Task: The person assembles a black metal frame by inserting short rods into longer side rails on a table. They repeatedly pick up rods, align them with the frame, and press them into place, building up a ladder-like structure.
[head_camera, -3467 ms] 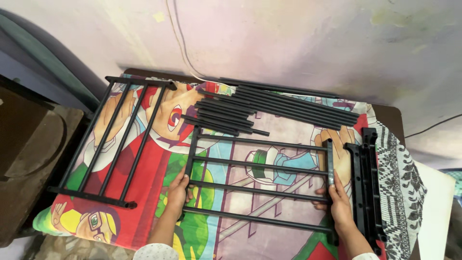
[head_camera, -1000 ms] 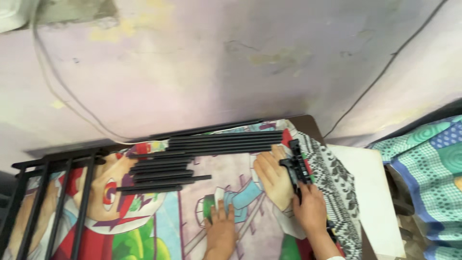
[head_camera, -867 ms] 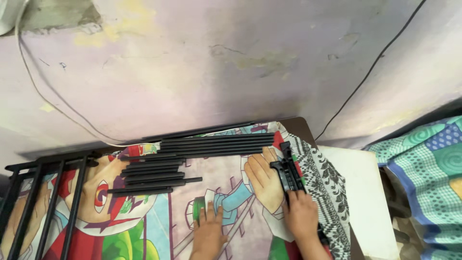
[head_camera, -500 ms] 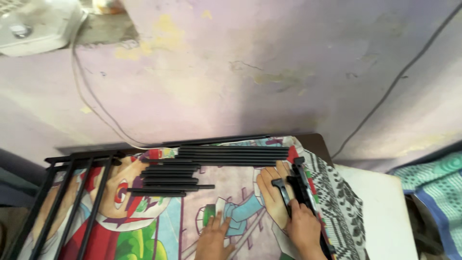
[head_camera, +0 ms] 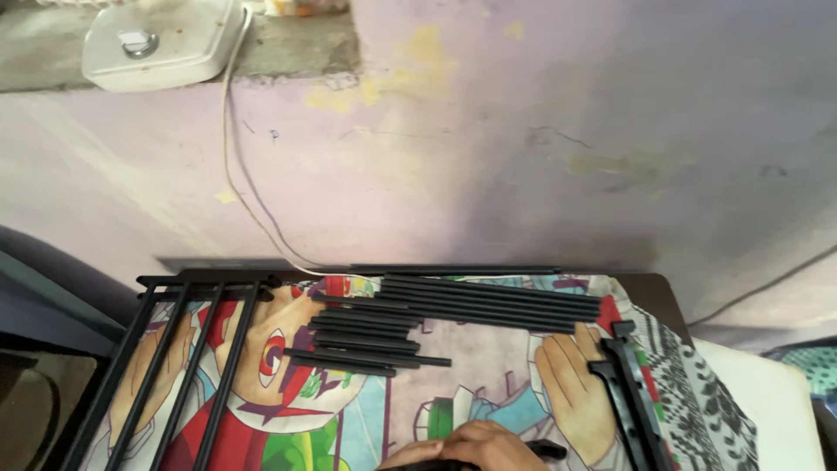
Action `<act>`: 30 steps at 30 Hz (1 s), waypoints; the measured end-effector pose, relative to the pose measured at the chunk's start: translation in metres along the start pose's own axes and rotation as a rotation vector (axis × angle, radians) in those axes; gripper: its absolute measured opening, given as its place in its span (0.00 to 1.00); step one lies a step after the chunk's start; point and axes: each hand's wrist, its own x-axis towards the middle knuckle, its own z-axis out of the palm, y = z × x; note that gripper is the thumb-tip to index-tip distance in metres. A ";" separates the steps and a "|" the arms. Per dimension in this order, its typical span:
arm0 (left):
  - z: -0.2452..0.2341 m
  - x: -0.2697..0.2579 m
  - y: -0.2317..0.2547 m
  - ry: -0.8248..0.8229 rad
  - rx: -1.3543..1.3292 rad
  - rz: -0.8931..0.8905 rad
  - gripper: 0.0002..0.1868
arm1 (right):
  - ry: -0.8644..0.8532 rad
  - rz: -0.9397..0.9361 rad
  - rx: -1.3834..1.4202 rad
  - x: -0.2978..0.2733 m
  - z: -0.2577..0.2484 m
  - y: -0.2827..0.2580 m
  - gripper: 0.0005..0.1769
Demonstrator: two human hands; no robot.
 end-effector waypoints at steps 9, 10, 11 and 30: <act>-0.019 -0.058 0.036 -0.133 0.222 0.303 0.38 | 0.531 0.390 -0.308 0.078 -0.071 0.054 0.25; -0.021 -0.061 0.039 -0.067 0.261 0.325 0.38 | 0.494 0.366 -0.444 0.082 -0.073 0.060 0.29; -0.022 -0.063 0.042 -0.001 0.303 0.345 0.37 | 0.459 0.341 -0.580 0.085 -0.073 0.064 0.32; 0.012 -0.051 0.055 0.868 0.090 0.534 0.20 | 0.043 0.664 -0.285 -0.002 -0.095 0.068 0.19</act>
